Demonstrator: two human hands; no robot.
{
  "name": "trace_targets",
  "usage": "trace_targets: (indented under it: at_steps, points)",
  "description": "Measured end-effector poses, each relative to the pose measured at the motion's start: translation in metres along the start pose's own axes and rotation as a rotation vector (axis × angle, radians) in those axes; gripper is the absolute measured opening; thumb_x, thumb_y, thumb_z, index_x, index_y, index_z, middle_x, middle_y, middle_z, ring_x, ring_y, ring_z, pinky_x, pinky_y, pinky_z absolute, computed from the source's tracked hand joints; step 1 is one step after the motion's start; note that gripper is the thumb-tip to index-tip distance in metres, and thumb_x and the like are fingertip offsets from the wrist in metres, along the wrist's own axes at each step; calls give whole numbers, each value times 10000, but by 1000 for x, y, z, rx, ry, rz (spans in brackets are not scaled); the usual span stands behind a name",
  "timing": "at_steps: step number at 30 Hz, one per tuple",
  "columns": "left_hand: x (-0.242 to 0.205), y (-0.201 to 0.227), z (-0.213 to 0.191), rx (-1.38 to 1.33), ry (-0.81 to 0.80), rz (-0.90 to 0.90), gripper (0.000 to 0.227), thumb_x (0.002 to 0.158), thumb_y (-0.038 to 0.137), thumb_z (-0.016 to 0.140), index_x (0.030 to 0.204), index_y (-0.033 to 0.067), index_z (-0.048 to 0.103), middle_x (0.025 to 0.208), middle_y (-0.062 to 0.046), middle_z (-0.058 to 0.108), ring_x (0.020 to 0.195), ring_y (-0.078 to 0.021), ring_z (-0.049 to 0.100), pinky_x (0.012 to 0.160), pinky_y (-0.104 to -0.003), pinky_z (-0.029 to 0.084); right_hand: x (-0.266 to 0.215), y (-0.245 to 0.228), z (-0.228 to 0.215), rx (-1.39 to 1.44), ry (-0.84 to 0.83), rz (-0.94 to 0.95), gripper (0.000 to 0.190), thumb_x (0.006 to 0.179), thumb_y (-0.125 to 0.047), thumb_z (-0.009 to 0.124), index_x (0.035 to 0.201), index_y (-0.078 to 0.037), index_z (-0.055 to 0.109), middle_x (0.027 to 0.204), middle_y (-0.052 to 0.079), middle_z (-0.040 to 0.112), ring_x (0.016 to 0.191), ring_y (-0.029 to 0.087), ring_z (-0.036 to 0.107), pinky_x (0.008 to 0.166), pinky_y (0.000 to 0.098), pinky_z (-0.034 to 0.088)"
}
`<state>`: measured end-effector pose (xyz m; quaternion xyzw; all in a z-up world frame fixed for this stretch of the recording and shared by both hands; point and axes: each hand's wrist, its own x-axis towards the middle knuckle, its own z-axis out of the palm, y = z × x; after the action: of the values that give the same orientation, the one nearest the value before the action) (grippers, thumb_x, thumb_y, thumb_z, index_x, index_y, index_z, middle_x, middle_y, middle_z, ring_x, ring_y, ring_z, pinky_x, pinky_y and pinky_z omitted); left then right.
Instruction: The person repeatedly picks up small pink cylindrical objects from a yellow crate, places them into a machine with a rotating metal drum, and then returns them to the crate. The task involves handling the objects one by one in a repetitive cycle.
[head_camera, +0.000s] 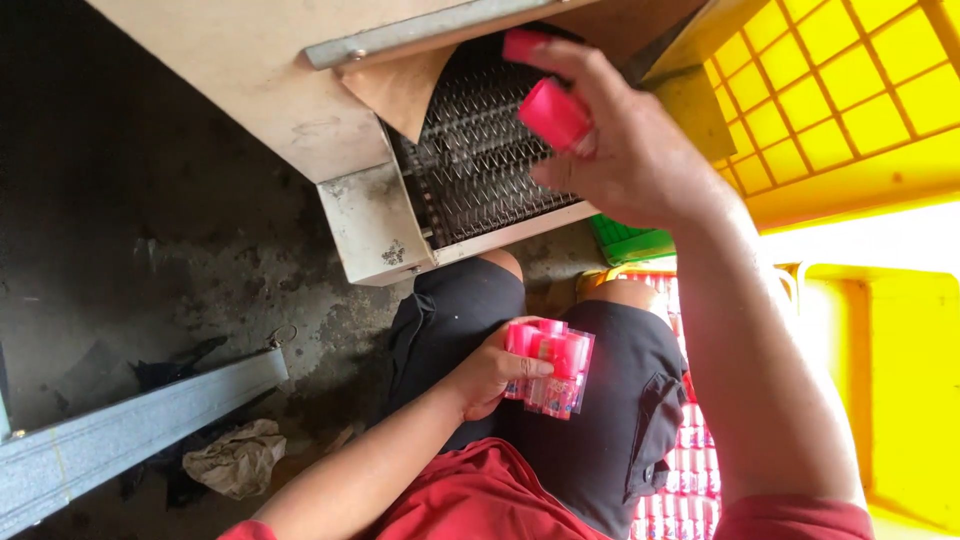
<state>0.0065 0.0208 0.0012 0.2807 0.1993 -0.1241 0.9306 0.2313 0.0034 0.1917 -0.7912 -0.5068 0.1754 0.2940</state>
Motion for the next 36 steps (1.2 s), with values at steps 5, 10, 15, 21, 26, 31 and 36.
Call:
trace_targets:
  at_steps: [5, 10, 15, 21, 26, 31, 36]
  points:
    - [1, -4, -2, 9, -7, 2, 645, 780, -24, 690, 1405, 17, 533, 1167, -141, 675, 933, -203, 673, 811, -300, 555, -7, 10, 3, 407, -184, -3, 651, 882, 56, 600, 1486, -65, 391, 1040, 57, 581, 719, 106, 511, 587, 223, 417]
    - [1, -4, -3, 1, -21, 16, 663, 772, -8, 705, 1408, 8, 523, 1175, -146, 668, 949, -204, 668, 829, -305, 553, 1, 6, 5, 323, -217, -38, 512, 861, 60, 621, 1331, -53, 450, 980, 88, 624, 707, 158, 606, 604, 280, 519]
    - [-1, 1, 3, 8, -4, 8, 626, 787, -22, 675, 1395, -9, 527, 1182, -146, 662, 969, -207, 658, 847, -311, 550, 22, -8, 15, -191, -203, 67, 574, 791, -102, 783, 1281, -149, 488, 1073, 171, 750, 856, 430, 720, 673, 562, 522]
    - [0, -1, 2, 5, 50, -7, 687, 774, -27, 695, 1431, -7, 495, 1182, -149, 663, 965, -208, 660, 849, -325, 563, 49, 1, 54, -718, -104, -252, 677, 884, -126, 685, 1531, -124, 485, 1025, 161, 746, 613, 267, 723, 461, 369, 592]
    - [0, -4, -3, -22, 19, 8, 663, 785, -33, 684, 1420, -4, 495, 1173, -149, 665, 952, -204, 662, 842, -323, 560, 37, 25, 66, -671, 66, -347, 675, 731, -186, 816, 1362, -57, 613, 1110, 104, 727, 967, 303, 660, 801, 402, 514]
    - [7, -15, -8, 5, 23, 23, 632, 794, -37, 681, 1402, -1, 512, 1171, -147, 662, 947, -204, 657, 843, -312, 550, -51, 10, 51, -464, 195, -179, 337, 812, -133, 759, 1097, -29, 612, 1026, 137, 592, 929, 368, 575, 771, 467, 492]
    - [0, -10, 13, -22, 224, 37, 677, 627, 76, 919, 1250, 98, 653, 956, -78, 716, 861, -238, 707, 752, -400, 612, -167, 15, 84, -264, -242, 622, 720, 740, -414, 835, 1370, -204, 555, 1112, 170, 753, 973, 456, 738, 866, 573, 586]
